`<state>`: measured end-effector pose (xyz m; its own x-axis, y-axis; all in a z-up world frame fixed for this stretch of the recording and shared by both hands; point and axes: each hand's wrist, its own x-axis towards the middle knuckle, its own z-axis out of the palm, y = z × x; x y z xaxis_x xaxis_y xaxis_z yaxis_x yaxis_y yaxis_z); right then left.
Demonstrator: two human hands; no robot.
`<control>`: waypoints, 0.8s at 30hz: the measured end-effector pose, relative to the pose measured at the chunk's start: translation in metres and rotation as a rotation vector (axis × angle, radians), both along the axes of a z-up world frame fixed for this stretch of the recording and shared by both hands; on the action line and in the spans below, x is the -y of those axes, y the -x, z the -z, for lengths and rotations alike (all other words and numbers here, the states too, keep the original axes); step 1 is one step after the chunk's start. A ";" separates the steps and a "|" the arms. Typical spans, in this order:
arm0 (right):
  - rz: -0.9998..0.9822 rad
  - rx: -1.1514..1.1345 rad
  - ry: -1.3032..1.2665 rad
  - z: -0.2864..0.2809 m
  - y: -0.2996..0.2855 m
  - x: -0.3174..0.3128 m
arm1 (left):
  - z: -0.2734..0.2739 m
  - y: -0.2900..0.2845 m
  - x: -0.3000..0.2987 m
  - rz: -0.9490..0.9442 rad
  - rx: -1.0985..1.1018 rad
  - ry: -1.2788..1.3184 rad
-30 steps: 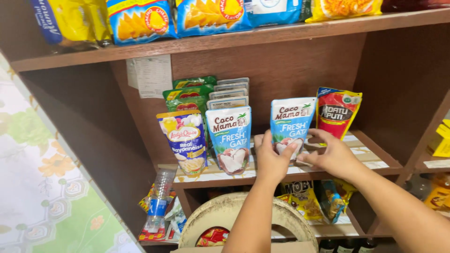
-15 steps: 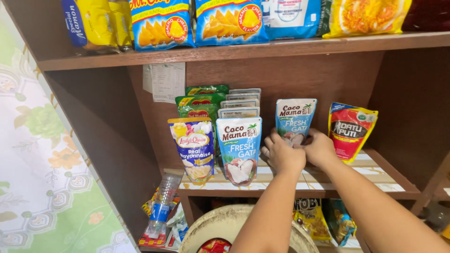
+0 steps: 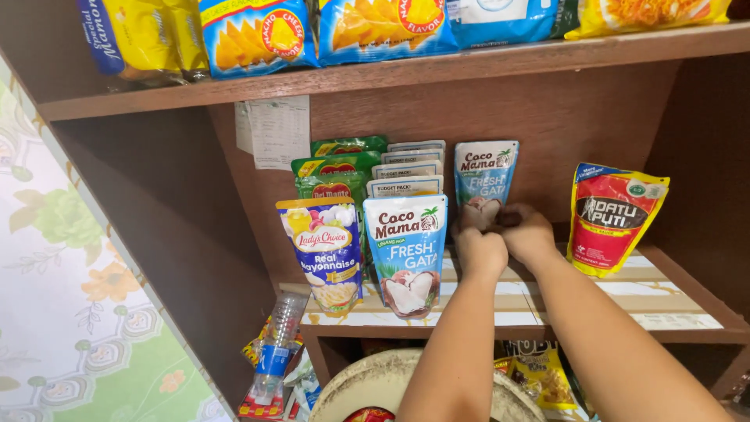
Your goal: The person is removing various food pouches and snack packets from a cardboard box and arranging them on a wooden display shelf.
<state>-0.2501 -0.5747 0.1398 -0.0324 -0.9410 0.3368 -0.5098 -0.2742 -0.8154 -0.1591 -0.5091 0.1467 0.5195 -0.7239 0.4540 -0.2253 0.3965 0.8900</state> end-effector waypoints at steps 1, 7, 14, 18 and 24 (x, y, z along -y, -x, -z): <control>-0.059 0.072 0.050 0.001 0.000 0.005 | 0.011 -0.001 0.015 0.003 -0.013 0.072; -0.235 0.230 0.060 0.011 -0.001 0.015 | 0.000 -0.002 0.010 -0.034 -0.016 0.185; -0.210 0.262 -0.038 -0.013 -0.004 -0.012 | -0.020 -0.007 -0.010 -0.034 0.014 0.170; -0.230 0.245 -0.035 -0.010 -0.004 -0.010 | -0.023 -0.009 -0.015 0.051 -0.105 0.081; -0.251 0.226 -0.038 -0.017 -0.005 -0.021 | -0.006 -0.008 -0.001 0.043 -0.013 0.132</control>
